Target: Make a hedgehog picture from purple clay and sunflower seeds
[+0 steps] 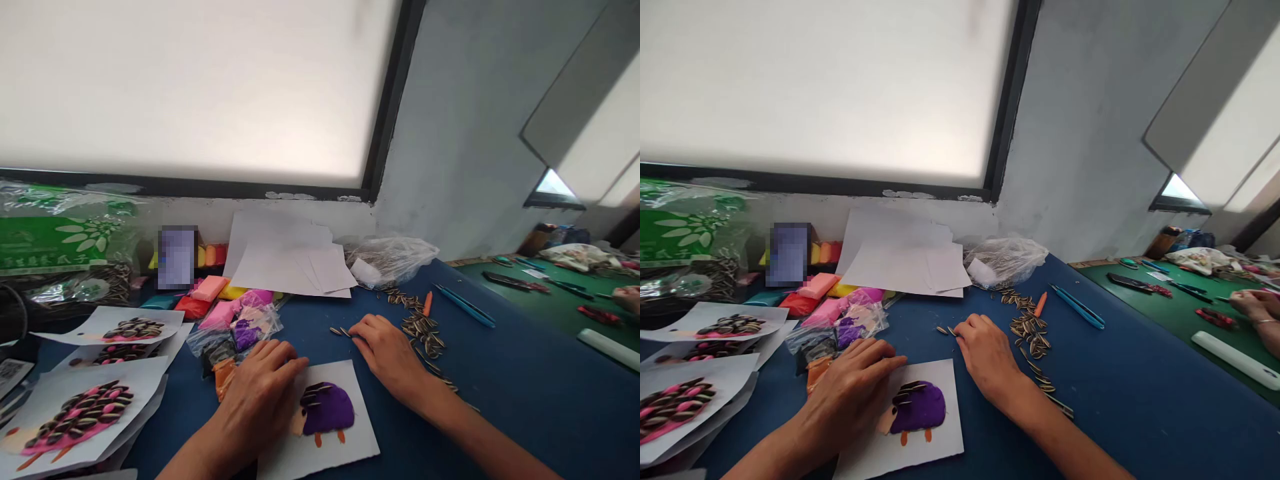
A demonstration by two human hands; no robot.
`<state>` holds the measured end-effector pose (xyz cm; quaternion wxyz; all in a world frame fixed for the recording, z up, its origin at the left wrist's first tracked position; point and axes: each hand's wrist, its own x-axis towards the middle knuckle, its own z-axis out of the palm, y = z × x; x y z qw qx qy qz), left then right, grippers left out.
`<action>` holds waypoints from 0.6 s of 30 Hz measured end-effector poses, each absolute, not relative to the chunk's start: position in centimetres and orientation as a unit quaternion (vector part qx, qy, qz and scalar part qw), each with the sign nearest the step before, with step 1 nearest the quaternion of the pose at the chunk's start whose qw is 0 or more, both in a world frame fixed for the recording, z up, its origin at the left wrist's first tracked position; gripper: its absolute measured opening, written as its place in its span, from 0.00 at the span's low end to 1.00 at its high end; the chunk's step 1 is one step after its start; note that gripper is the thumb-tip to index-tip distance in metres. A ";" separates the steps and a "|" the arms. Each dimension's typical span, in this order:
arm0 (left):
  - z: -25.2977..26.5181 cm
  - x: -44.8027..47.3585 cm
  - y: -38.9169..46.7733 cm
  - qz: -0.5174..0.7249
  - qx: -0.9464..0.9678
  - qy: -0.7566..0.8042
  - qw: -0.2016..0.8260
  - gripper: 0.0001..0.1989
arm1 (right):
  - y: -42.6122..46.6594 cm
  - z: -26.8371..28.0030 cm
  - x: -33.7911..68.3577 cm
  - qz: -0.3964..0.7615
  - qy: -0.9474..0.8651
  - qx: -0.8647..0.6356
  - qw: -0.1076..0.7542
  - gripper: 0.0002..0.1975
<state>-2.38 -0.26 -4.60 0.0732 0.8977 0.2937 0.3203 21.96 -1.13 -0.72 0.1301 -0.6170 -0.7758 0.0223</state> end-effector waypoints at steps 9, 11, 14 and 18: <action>-4.4 -2.2 -0.4 0.263 0.905 0.317 0.107 0.16 | 0.3 -0.8 21.6 0.027 -0.787 -0.608 0.104 0.06; -4.5 -2.2 -0.4 0.265 0.904 0.317 0.109 0.16 | 0.3 -0.5 22.0 0.022 -0.782 -0.615 0.099 0.08; -4.5 -2.1 -0.3 0.267 0.903 0.318 0.108 0.16 | 0.3 0.2 23.3 0.008 -0.758 -0.646 0.090 0.15; -4.4 -2.1 -0.3 0.264 0.905 0.317 0.107 0.16 | -0.2 0.6 25.2 0.010 -0.732 -0.679 0.049 0.16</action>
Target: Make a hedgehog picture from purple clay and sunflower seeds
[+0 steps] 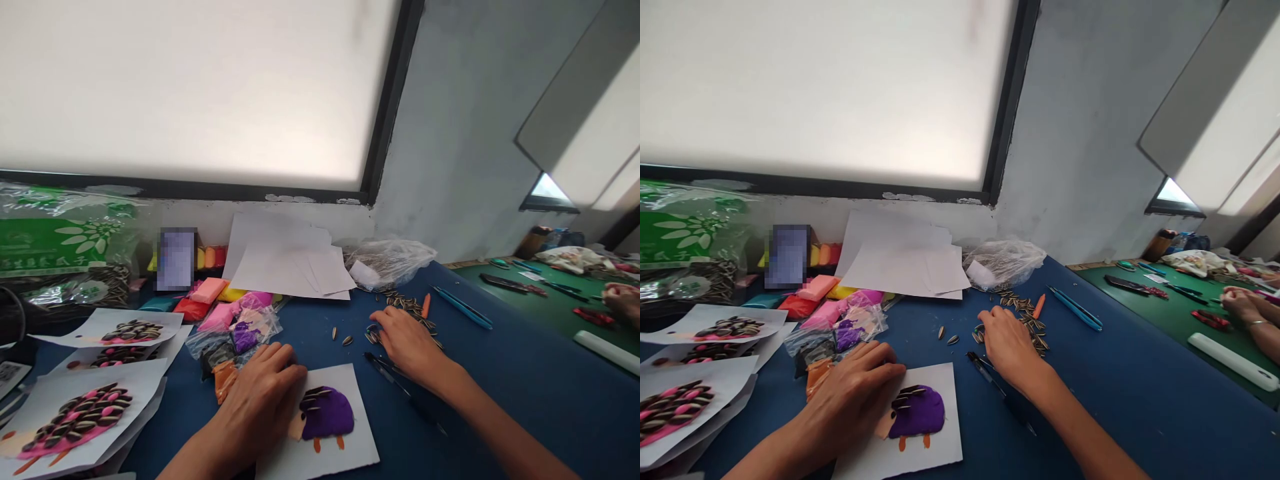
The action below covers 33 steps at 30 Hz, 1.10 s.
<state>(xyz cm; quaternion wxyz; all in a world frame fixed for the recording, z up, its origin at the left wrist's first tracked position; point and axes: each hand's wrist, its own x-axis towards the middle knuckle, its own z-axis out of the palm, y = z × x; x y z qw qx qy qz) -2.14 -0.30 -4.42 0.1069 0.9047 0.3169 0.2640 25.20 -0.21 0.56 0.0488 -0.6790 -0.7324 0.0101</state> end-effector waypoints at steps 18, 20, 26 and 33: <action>-4.4 -2.1 -0.3 0.282 0.906 0.301 0.102 0.15 | -0.2 0.3 25.0 0.099 -0.770 -0.619 0.123 0.11; -4.4 -2.1 -0.3 0.281 0.905 0.302 0.101 0.15 | -0.2 0.2 25.0 0.104 -0.779 -0.607 0.115 0.11; -4.4 -2.1 -0.3 0.281 0.905 0.305 0.096 0.15 | 0.1 -0.2 24.4 0.078 -0.795 -0.594 0.100 0.07; -4.4 -2.2 -0.3 0.275 0.907 0.306 0.093 0.16 | 0.0 -0.2 23.8 0.047 -0.804 -0.576 0.142 0.10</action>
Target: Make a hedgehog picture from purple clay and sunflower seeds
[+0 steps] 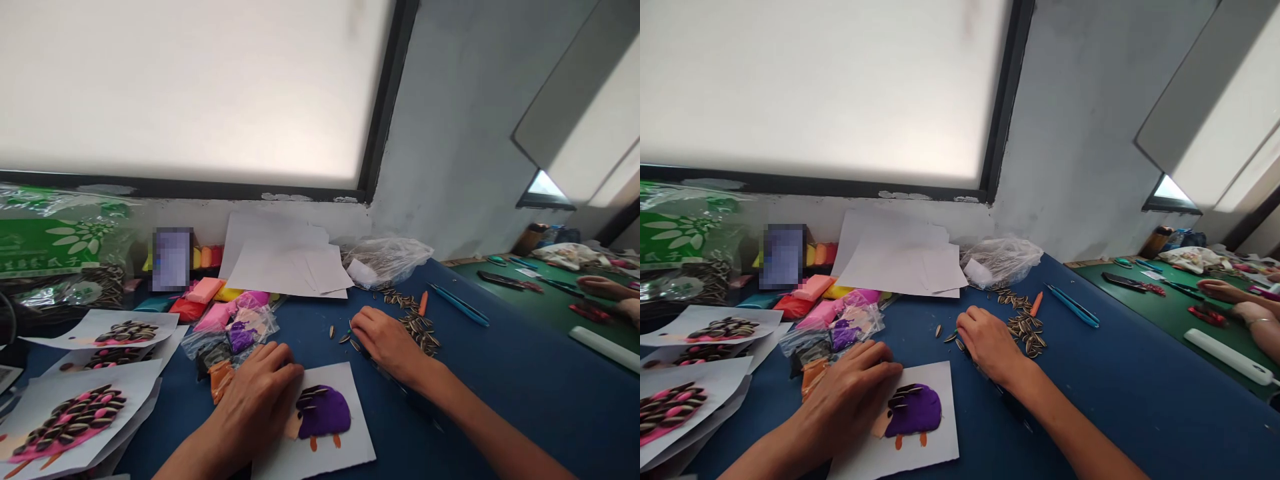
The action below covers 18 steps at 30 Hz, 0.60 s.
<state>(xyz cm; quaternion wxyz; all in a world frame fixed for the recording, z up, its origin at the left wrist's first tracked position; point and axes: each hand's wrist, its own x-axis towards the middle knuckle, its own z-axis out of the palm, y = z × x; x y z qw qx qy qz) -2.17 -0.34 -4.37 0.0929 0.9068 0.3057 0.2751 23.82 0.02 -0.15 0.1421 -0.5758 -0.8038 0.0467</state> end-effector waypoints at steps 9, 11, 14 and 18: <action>-4.1 -2.4 -0.3 0.278 0.905 0.300 0.119 0.16 | -3.4 1.8 21.1 0.235 -0.787 -0.533 0.203 0.08; -4.1 -2.4 -0.3 0.288 0.902 0.296 0.126 0.16 | -3.6 1.3 20.7 0.248 -0.782 -0.534 0.205 0.10; -4.0 -2.5 -0.2 0.299 0.900 0.290 0.131 0.17 | -3.7 0.5 20.3 0.258 -0.771 -0.546 0.203 0.10; -4.2 -2.7 -0.1 0.305 0.900 0.286 0.123 0.17 | -3.9 0.3 19.8 0.257 -0.764 -0.553 0.212 0.10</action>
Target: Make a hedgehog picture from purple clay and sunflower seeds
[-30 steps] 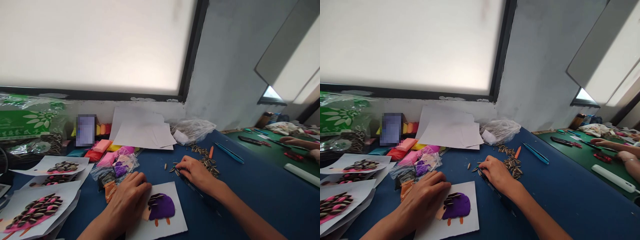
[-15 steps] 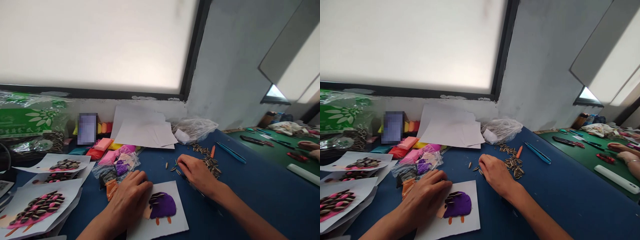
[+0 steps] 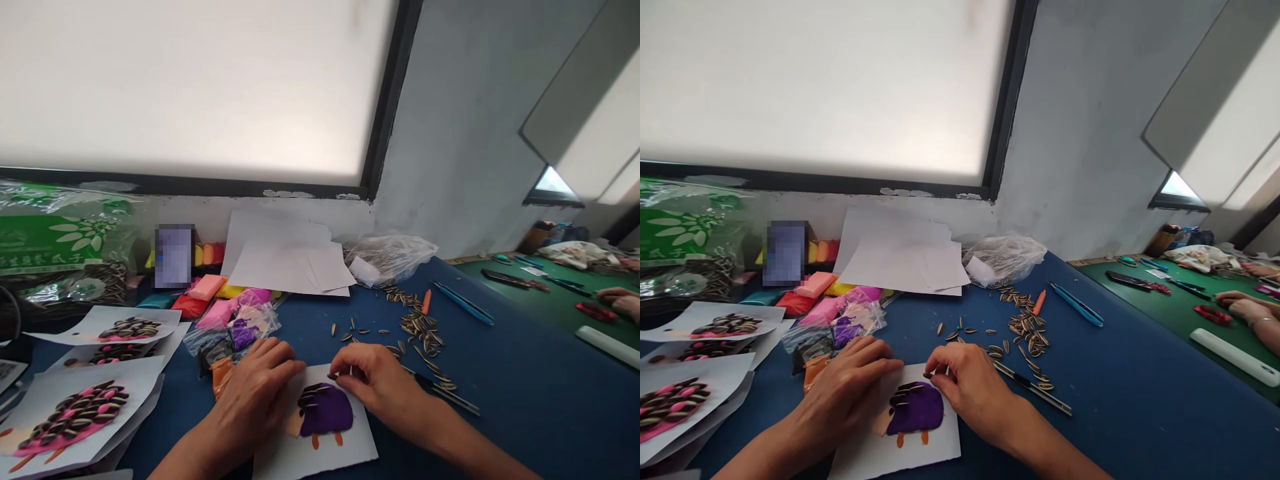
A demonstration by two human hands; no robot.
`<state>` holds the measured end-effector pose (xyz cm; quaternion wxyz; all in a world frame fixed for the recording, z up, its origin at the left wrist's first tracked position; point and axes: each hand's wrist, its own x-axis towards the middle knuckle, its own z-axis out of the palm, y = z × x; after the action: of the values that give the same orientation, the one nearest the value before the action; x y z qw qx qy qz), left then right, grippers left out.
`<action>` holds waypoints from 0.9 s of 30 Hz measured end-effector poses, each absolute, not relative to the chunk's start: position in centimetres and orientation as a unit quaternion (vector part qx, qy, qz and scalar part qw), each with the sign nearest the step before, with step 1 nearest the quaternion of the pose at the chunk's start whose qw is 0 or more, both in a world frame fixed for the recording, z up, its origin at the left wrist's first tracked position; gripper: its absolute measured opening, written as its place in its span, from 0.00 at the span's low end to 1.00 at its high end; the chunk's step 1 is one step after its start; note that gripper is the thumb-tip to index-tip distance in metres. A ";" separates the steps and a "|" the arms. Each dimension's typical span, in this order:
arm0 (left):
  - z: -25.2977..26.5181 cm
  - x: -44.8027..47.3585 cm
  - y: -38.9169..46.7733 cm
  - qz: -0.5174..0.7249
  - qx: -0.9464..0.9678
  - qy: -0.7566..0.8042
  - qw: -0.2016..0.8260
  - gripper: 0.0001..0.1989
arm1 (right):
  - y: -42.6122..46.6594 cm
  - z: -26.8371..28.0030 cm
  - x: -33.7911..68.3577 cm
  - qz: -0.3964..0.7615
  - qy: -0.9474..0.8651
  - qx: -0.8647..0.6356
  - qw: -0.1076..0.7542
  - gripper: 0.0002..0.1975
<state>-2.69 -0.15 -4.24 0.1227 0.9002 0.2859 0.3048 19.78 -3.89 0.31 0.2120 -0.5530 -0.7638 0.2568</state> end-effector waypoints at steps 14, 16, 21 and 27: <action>-4.0 -2.4 -0.4 0.281 0.906 0.302 0.100 0.17 | -1.2 -0.5 22.9 0.028 -0.741 -0.654 0.149 0.13; -4.1 -2.3 -0.4 0.277 0.904 0.306 0.107 0.17 | -1.0 -0.5 22.9 0.018 -0.743 -0.652 0.151 0.14; -4.2 -2.4 -0.4 0.282 0.902 0.305 0.115 0.16 | -0.7 -0.4 22.1 0.016 -0.778 -0.611 0.144 0.12; -4.1 -2.3 -0.3 0.281 0.903 0.304 0.116 0.16 | -0.4 -0.8 21.6 0.011 -0.796 -0.596 0.106 0.08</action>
<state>-2.33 -0.27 -4.14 0.1165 0.9028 0.3042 0.2807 21.58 -0.44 -0.80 0.1056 -0.5965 -0.7956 0.0113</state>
